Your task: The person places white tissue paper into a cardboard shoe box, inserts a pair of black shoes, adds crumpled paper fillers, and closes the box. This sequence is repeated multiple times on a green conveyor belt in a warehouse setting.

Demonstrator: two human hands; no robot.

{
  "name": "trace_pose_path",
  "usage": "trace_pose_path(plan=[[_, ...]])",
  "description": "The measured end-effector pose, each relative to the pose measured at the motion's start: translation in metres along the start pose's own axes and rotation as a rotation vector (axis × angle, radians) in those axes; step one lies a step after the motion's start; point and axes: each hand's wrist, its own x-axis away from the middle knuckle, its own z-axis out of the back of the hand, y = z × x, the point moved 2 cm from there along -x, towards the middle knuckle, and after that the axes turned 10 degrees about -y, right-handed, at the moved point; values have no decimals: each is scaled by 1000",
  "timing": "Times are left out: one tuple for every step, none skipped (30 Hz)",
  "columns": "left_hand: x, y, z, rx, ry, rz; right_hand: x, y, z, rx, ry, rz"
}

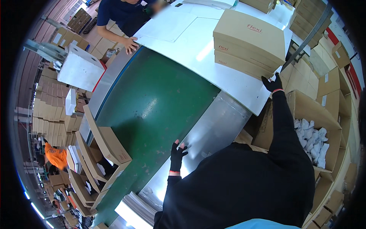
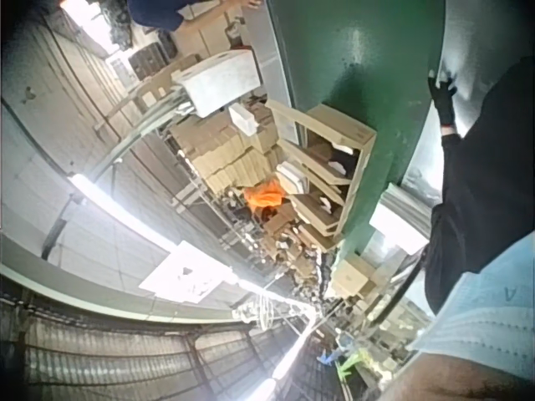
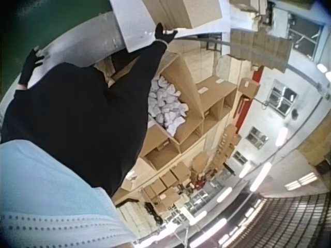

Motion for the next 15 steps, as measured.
trace_pose_path(plan=[[15,-4,4,8,64,33,18,35,-51,-507,135,-189],[20,-8,6,21,73,33,10,35,-51,-431,29,-94],[24,-13,8,33,78,32,-13,37,-37,-358,-77,2],[18,-15,7,46,49,31,-45,25,-3,-280,-177,133],[15,-18,6,52,40,42,-70,10,24,-250,-217,164],[11,-27,3,51,-8,58,-91,-2,46,-215,-264,191],[5,-37,4,78,-38,47,-103,-25,62,-171,-320,237],[9,-40,11,92,-9,51,-113,-20,67,-140,-304,188],[17,-41,15,108,-54,50,-115,-11,70,-101,-274,120],[22,-34,15,84,-45,7,-115,-20,72,-55,-241,85],[16,-52,19,80,8,0,-113,-31,71,1,-208,72],[12,-58,22,96,1,-21,-108,-61,74,58,-176,95],[27,-58,23,89,124,-26,-95,-18,61,79,-104,79],[40,-51,28,73,218,-26,-75,14,39,120,-30,67],[50,-42,37,76,333,-36,-49,32,15,170,47,76]])
